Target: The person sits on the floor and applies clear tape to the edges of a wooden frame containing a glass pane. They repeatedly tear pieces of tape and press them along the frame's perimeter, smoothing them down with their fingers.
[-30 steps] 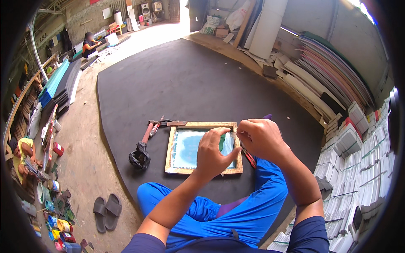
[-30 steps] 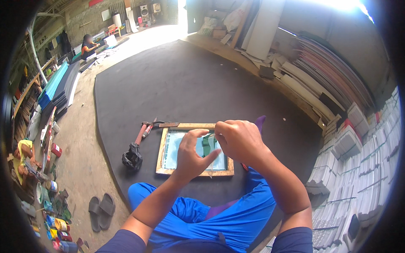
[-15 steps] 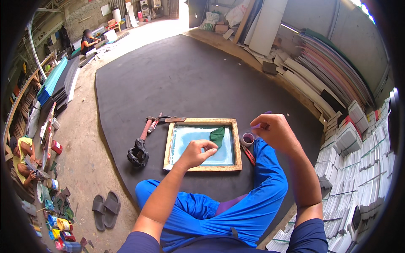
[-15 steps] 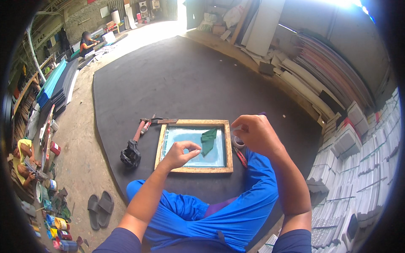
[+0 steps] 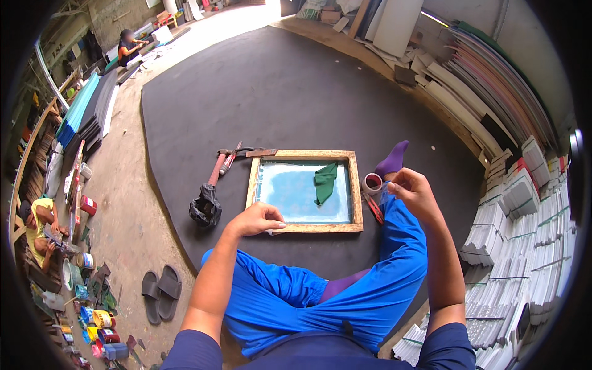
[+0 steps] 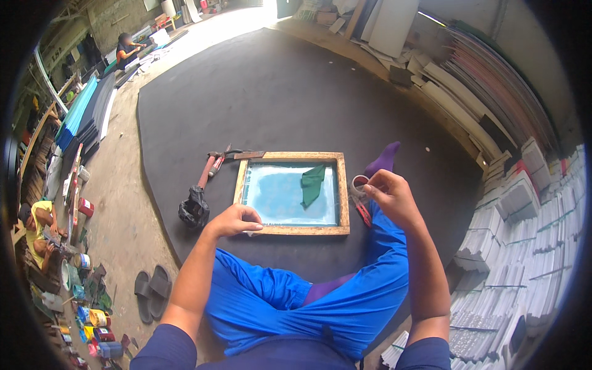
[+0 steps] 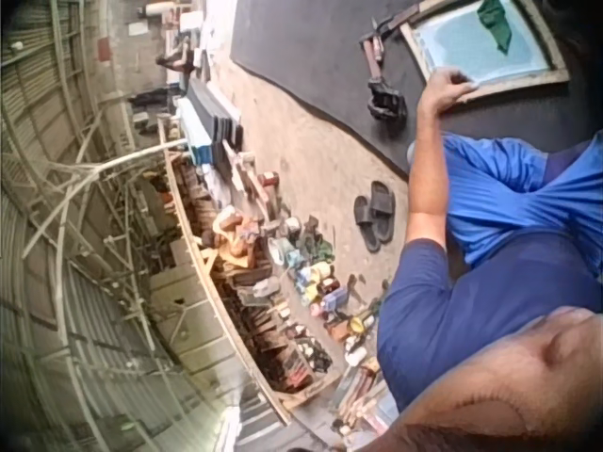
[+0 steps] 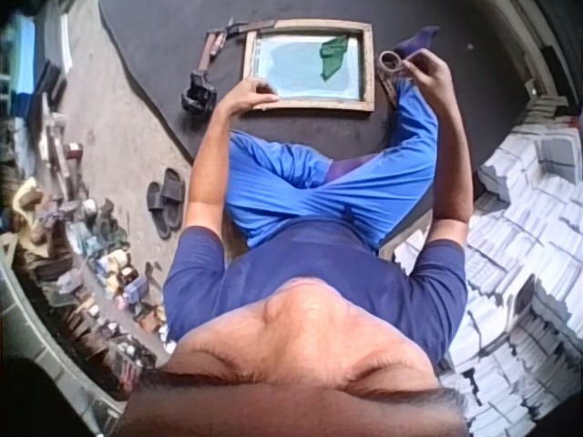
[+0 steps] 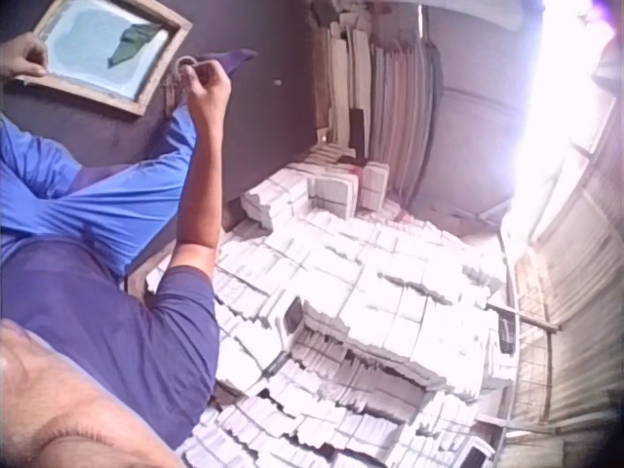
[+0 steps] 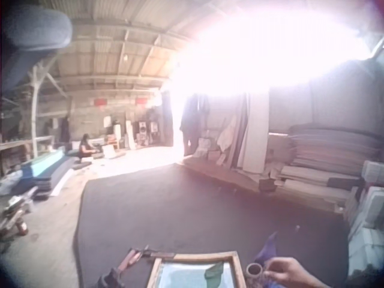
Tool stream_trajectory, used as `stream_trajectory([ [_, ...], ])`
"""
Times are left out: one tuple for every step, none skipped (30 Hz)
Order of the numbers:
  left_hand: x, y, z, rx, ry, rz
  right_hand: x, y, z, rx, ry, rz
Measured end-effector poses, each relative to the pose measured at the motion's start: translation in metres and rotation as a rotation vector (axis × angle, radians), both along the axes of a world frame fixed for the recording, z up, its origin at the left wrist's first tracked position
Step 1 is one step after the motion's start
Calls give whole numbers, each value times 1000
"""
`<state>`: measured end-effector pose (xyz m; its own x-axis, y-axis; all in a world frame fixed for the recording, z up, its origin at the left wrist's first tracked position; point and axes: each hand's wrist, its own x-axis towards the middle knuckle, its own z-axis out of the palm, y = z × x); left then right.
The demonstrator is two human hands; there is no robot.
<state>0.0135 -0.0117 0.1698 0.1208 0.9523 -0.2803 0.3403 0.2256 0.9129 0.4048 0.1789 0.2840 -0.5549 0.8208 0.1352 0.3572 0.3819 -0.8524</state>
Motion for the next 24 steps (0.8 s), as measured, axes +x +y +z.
stream_trajectory([
  [-4,-4,2,-24,-34,24,2,0,-6,-82,42,-15],
  [-10,-6,-3,-16,-24,22,4,1,-13,-165,84,-32],
  [-17,-8,-11,-8,-15,20,8,6,-24,-125,106,-38],
  [-21,-11,-14,-1,-7,18,11,7,-29,-180,136,-86],
  [-25,-14,-13,-42,3,49,14,10,-34,-206,124,-115],
  [-30,-17,-19,-53,-48,98,18,14,-39,-231,112,-144],
  [-36,-21,-25,-67,-98,151,19,16,-47,-255,114,-140],
  [-40,-25,-32,-80,-148,205,19,18,-57,-279,116,-135],
  [-42,-28,-39,-55,-189,240,21,19,-65,-303,118,-131],
  [-44,-30,-40,-48,-231,276,21,20,-73,-319,111,-142],
  [-44,-30,-44,-38,-281,302,22,21,-81,-334,104,-153],
  [-44,-31,-48,-28,-331,329,21,21,-89,-350,96,-165],
  [-45,-31,-50,-33,-349,348,19,20,-94,-378,110,-183],
  [-47,-33,-54,-44,-368,369,17,19,-100,-388,108,-185],
  [-49,-34,-62,-56,-388,389,14,18,-106,-399,106,-188],
  [-52,-35,-70,-65,-408,408,11,18,-110,-406,105,-190],
  [-54,-37,-79,-27,-325,463,5,15,-112,-438,116,-217],
  [-58,-40,-87,-52,-320,482,3,14,-119,-459,133,-217],
  [-60,-41,-92,-77,-317,501,1,14,-125,-478,149,-219],
  [-62,-42,-98,-102,-314,518,-1,14,-130,-497,164,-222],
  [-63,-43,-103,-97,-349,553,-5,12,-136,-500,186,-217],
  [-60,-40,-108,-90,-388,584,-4,13,-142,-498,185,-199],
  [-58,-38,-111,-83,-426,614,-4,14,-152,-497,185,-182],
  [-58,-39,-114,-115,-447,644,-4,15,-161,-496,184,-167],
])
